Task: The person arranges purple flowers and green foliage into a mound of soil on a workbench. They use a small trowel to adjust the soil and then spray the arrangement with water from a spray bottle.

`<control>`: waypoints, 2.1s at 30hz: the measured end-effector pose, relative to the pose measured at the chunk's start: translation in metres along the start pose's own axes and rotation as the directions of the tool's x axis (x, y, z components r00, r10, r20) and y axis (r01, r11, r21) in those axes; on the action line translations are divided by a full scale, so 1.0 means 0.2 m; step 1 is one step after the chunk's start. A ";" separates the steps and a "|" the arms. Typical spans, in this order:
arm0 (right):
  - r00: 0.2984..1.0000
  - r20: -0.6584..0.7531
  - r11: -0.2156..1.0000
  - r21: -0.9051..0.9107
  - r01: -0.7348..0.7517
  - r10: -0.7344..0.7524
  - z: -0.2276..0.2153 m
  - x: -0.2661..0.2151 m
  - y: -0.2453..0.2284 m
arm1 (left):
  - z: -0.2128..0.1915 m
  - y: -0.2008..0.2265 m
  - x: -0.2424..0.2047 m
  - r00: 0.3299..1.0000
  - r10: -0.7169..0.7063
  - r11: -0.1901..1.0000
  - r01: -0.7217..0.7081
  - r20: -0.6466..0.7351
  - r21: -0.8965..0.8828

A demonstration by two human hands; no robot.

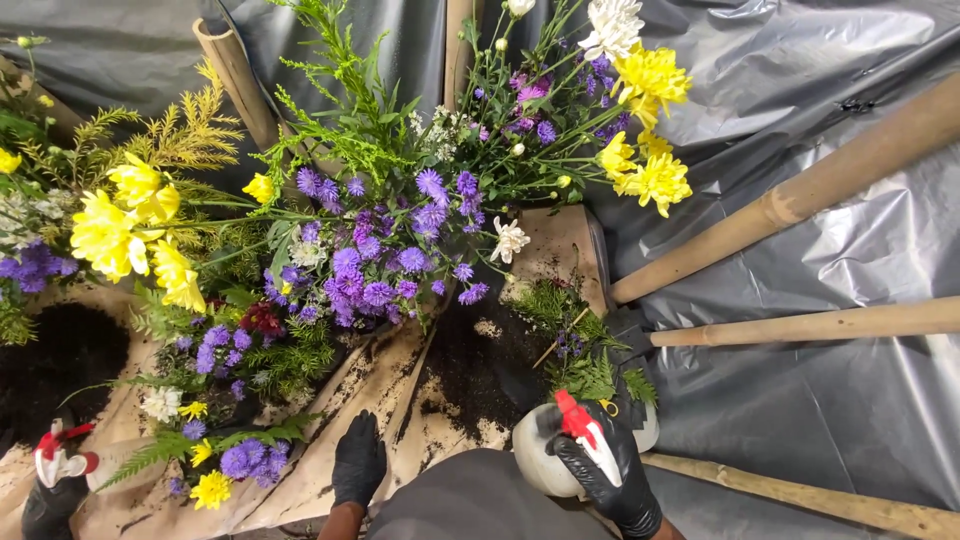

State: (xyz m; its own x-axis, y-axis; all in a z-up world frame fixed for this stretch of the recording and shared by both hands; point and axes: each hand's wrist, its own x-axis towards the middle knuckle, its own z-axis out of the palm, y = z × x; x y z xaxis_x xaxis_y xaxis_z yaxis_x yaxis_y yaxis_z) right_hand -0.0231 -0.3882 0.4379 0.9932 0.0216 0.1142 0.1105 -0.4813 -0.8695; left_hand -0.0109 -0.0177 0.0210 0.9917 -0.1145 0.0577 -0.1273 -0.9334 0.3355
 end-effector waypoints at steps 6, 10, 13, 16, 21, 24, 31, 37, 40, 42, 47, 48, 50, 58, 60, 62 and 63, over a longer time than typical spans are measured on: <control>0.997 0.001 0.995 0.062 0.078 -0.078 -0.02 0.01 -0.06 | 0.06 -0.04 -0.01 0.995 0.052 0.998 -0.050 -0.086 0.023; 0.999 -0.049 0.952 0.304 0.037 -0.024 0.02 0.02 -0.04 | 0.07 -0.04 -0.01 0.998 0.042 0.999 -0.042 -0.051 0.019; 0.999 -0.008 0.887 0.460 0.046 -0.047 0.03 0.05 -0.11 | 0.08 -0.05 -0.02 0.996 0.052 0.998 -0.050 -0.066 0.028; 0.997 -0.074 0.957 0.285 0.047 -0.027 0.01 0.03 -0.03 | 0.09 -0.06 -0.03 0.996 0.053 0.998 -0.051 -0.072 0.042; 0.989 -0.137 0.976 0.203 0.081 -0.054 -0.01 0.02 0.01 | 0.11 -0.06 -0.03 0.996 0.055 0.997 -0.051 -0.073 0.056; 0.995 -0.090 0.946 0.323 -0.018 0.050 0.01 -0.01 0.10 | 0.11 -0.06 -0.03 0.995 0.071 0.994 -0.064 -0.073 0.094; 0.999 0.000 0.934 0.355 -0.033 0.035 0.01 -0.01 0.08 | 0.11 -0.04 -0.04 0.997 0.050 0.994 -0.044 -0.055 0.099; 0.998 -0.061 0.879 0.477 -0.002 0.036 0.03 -0.08 0.38 | 0.10 -0.02 -0.03 0.999 0.026 0.997 -0.025 -0.021 0.074; 0.985 -0.174 0.926 0.372 0.073 -0.008 -0.05 -0.05 0.22 | 0.09 -0.01 -0.03 0.999 0.031 0.997 -0.029 -0.022 0.069; 0.958 -0.288 0.978 0.201 0.063 -0.002 -0.08 -0.05 0.16 | 0.08 -0.01 -0.02 0.999 0.037 0.997 -0.035 -0.020 0.072; 0.910 -0.408 0.993 0.120 -0.023 0.071 -0.16 -0.07 0.21 | 0.09 -0.01 -0.02 0.998 0.052 0.998 -0.050 -0.041 0.048; 0.910 -0.409 0.993 0.120 -0.023 0.070 -0.16 -0.06 0.19 | 0.09 -0.02 -0.01 0.998 0.053 0.998 -0.051 -0.041 0.048; 0.874 -0.473 0.953 0.301 0.044 0.109 -0.15 -0.05 0.14 | 0.10 -0.02 -0.02 0.998 0.045 0.999 -0.044 -0.050 0.016; 0.897 -0.440 0.986 0.167 0.027 0.050 -0.19 -0.04 0.17 | 0.11 -0.03 -0.02 0.993 0.072 0.997 -0.070 -0.089 0.026; 0.896 -0.394 0.897 0.442 -0.008 0.202 -0.17 -0.03 0.19 | 0.11 -0.03 -0.03 0.991 0.083 0.996 -0.080 -0.101 0.026; 0.971 -0.217 0.906 0.422 0.001 0.100 -0.16 0.02 0.12 | 0.11 -0.03 -0.03 0.996 0.057 0.997 -0.054 -0.070 0.052; 0.971 -0.217 0.906 0.423 0.002 0.099 -0.14 0.02 0.14 | 0.11 -0.03 -0.02 0.996 0.057 0.997 -0.053 -0.071 0.053</control>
State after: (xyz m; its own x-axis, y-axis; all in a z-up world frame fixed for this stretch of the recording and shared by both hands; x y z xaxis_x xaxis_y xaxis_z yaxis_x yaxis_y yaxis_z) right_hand -0.0164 -0.4260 0.4270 0.9677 -0.2166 0.1291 0.1175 -0.0655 -0.9909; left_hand -0.0147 -0.0192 -0.0022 0.9793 -0.1431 0.1431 -0.1790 -0.9426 0.2818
